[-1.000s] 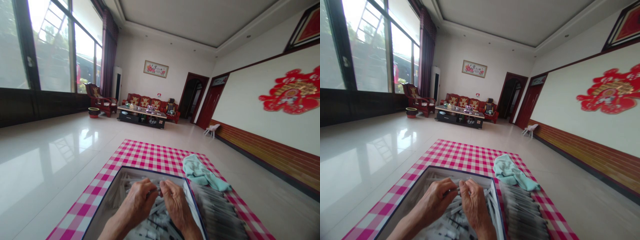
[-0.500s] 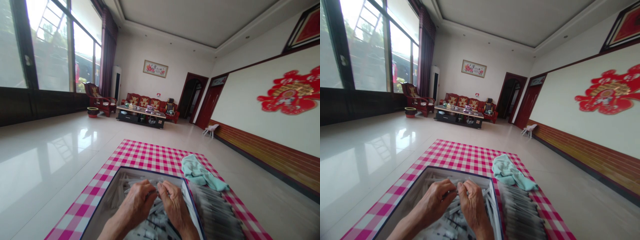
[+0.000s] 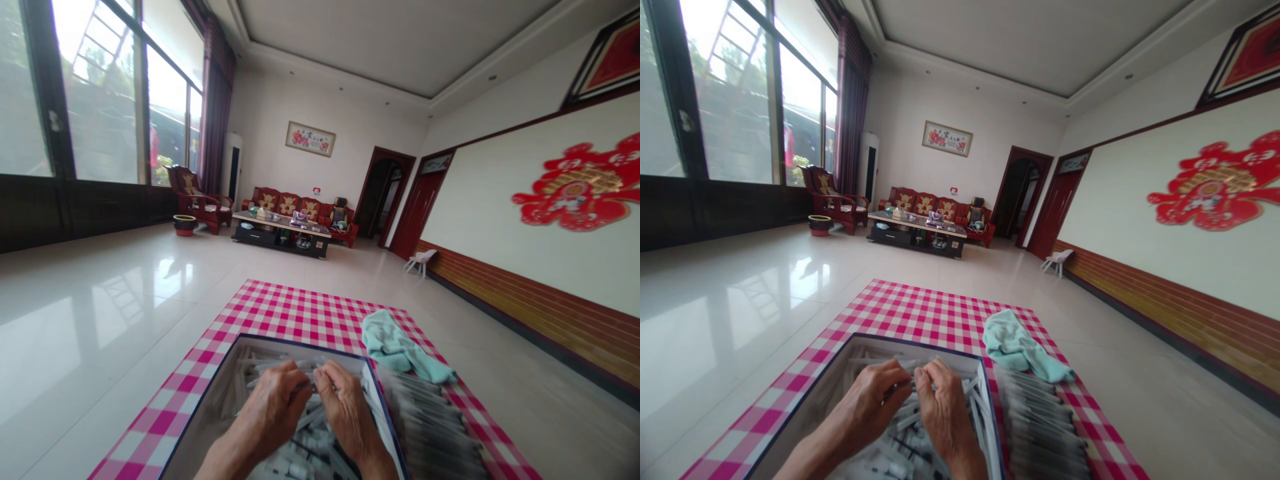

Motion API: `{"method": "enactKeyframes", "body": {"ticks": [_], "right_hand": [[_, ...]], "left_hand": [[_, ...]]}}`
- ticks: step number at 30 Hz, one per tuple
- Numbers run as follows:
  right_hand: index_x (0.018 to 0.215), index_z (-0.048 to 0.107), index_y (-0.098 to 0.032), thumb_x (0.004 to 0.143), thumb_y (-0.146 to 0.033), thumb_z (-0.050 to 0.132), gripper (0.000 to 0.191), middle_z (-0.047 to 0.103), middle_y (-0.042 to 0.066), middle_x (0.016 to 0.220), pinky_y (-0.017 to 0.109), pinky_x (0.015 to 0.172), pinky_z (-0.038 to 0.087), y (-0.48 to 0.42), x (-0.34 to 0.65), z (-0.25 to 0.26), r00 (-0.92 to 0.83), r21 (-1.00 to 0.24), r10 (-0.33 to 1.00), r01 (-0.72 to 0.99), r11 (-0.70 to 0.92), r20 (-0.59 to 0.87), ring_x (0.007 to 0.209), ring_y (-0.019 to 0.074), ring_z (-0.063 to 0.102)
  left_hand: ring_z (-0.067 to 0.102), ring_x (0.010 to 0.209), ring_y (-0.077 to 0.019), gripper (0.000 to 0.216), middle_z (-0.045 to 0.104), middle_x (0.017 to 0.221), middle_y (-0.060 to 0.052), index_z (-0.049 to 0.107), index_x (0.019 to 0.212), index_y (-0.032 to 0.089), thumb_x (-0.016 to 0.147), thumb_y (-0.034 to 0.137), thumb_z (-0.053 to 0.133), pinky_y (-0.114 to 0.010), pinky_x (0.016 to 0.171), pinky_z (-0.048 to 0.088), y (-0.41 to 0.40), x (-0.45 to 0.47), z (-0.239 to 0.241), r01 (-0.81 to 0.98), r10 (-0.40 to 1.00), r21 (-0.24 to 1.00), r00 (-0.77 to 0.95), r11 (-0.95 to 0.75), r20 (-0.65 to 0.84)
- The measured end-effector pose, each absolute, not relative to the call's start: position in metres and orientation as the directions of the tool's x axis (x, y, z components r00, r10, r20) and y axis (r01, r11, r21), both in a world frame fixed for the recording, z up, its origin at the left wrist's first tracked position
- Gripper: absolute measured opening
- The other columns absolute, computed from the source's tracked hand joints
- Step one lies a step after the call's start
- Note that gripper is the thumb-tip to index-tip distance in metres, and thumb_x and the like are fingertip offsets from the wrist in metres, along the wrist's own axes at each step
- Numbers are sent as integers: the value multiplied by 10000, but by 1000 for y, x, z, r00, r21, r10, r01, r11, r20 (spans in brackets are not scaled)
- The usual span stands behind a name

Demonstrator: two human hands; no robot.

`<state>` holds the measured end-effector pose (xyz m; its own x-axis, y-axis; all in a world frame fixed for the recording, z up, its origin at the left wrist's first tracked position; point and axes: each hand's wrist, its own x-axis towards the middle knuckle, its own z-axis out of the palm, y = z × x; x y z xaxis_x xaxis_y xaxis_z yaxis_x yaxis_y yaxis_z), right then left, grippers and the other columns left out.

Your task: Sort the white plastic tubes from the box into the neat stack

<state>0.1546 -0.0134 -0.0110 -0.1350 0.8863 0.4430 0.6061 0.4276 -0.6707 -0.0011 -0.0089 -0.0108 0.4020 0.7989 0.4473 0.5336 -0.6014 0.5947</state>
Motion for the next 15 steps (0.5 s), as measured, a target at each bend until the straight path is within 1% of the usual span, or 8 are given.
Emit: {"method": "enactKeyframes", "body": {"ticks": [3,6,12,15], "right_hand": [[594,428,-206,939,-365,373,383,468,-26,593,235,557,346,-13,153,-12,-98,-688,898,610,394,429,585,130,470],[645,460,-209,954,-354,327,366,505,-14,630,237,582,371,-17,154,-8,-112,-711,903,579,398,415,618,140,493],[695,467,-206,944,-312,364,290,504,-25,699,226,642,380,-18,156,-4,-174,-673,890,598,435,421,685,132,503],[644,439,-204,939,-323,373,325,494,-24,664,225,602,364,-14,155,-9,-154,-652,888,627,427,434,655,132,494]], "left_hand": [[518,631,-102,226,535,705,6,557,675,174,868,143,444,-218,607,329,-10,-1,-11,518,793,600,410,-610,451],[522,633,-104,235,535,705,5,553,664,175,870,148,444,-220,607,331,-10,-1,-10,525,799,602,406,-602,445],[532,638,-112,235,550,706,-2,549,659,176,868,150,443,-225,606,338,-9,-1,-10,548,808,595,396,-589,436],[535,636,-112,229,552,705,0,550,666,179,869,151,447,-225,605,340,-9,-1,-13,553,804,583,398,-595,442]]}}
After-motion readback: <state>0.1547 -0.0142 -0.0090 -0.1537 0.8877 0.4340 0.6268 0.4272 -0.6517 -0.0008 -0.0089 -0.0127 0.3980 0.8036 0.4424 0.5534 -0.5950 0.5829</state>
